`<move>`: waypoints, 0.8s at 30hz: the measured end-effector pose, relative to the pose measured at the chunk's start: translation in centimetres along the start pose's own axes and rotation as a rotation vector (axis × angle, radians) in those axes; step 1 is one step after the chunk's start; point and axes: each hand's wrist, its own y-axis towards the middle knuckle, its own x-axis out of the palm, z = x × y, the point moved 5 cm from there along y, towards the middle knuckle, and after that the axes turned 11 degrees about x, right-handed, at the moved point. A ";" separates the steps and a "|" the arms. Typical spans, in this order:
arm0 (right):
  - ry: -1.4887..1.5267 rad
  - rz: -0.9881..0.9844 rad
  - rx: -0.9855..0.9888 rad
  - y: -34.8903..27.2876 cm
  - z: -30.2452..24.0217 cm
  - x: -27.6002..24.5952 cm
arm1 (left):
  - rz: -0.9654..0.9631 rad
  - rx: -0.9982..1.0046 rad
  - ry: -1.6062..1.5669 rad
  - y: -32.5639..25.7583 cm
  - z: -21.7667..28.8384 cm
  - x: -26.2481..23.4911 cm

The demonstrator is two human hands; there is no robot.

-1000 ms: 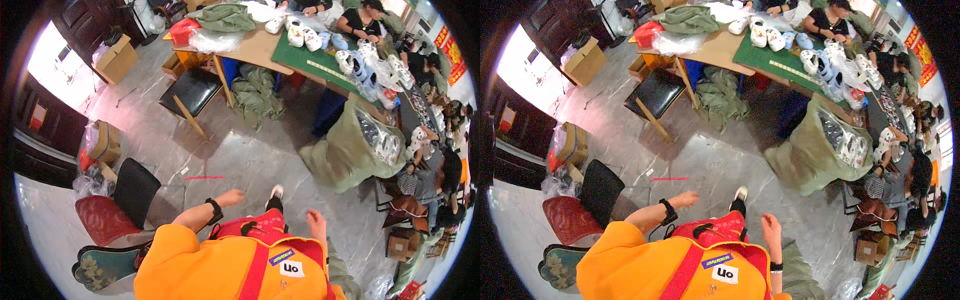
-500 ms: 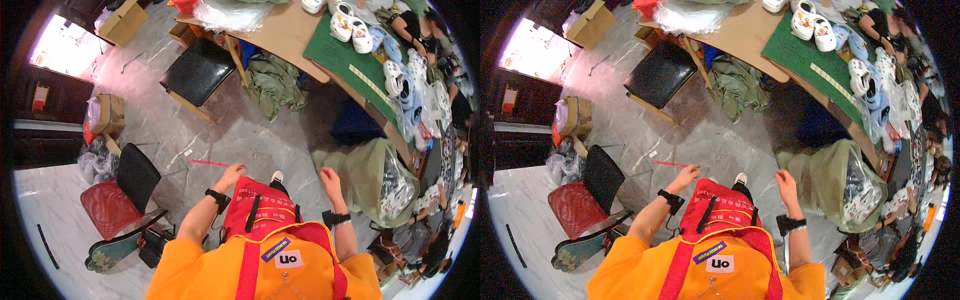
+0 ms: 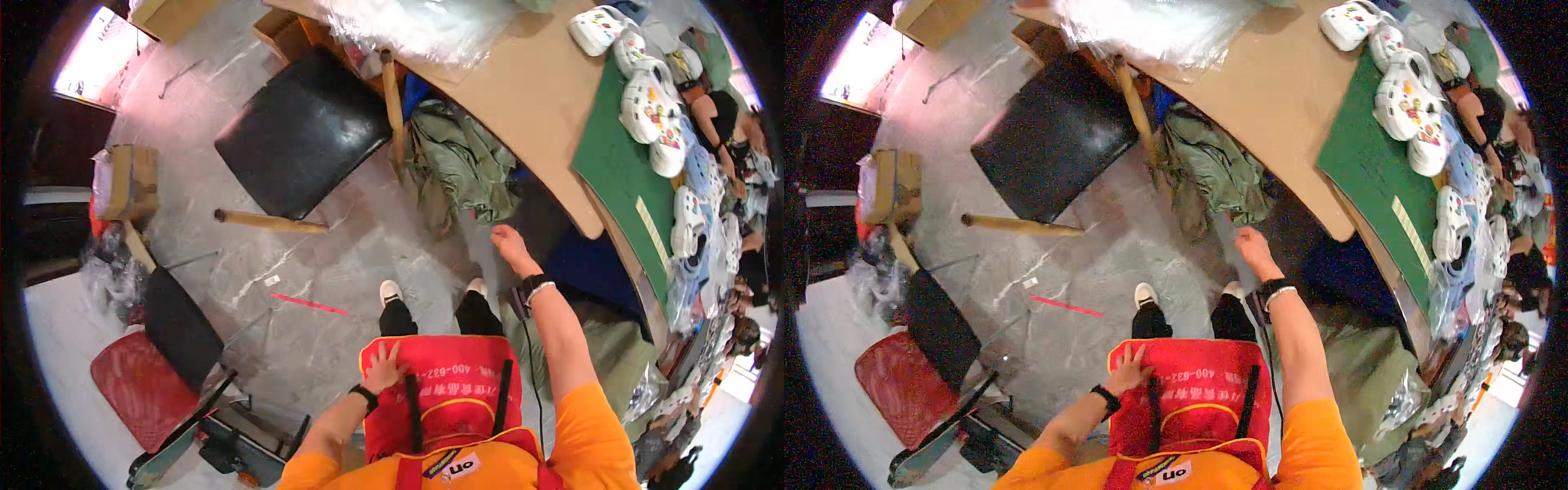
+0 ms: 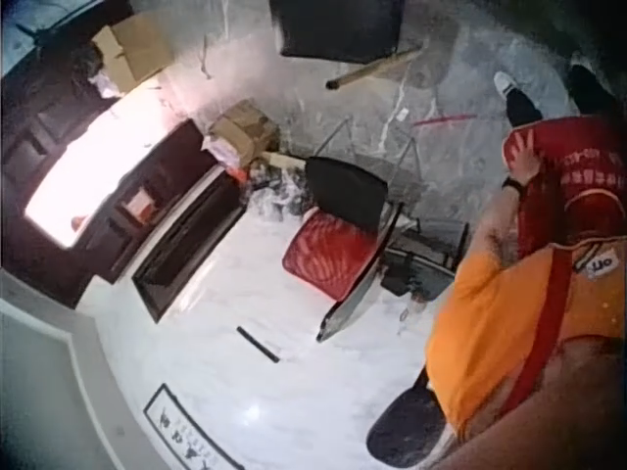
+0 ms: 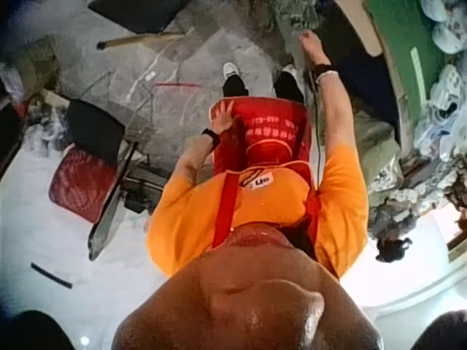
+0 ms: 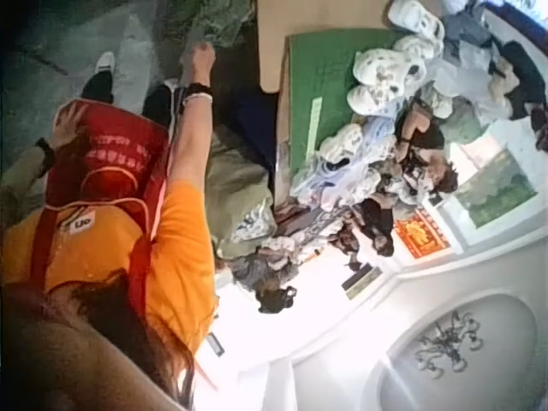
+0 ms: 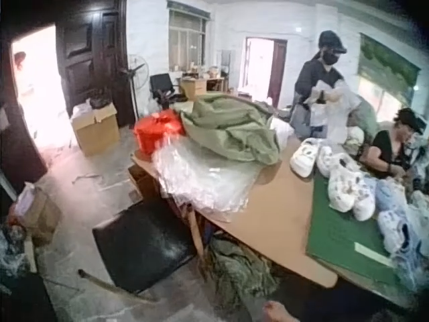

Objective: Putting shoes into plastic bags and then sorting them into a larger green sack in a workshop environment.

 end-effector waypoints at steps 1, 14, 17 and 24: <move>0.030 -0.011 0.055 2.5 -0.5 0.8 | 0.042 -0.030 -0.010 0.4 -0.2 0.3; -0.606 0.104 -0.417 33.9 -5.7 17.0 | 0.361 0.084 -0.098 5.7 0.5 -0.5; -0.443 0.030 -0.441 35.6 -9.1 20.3 | 0.403 0.025 0.149 6.0 -0.1 0.8; -0.297 -0.012 -0.255 38.6 -7.3 25.3 | 0.462 -0.013 0.250 6.3 -0.3 1.0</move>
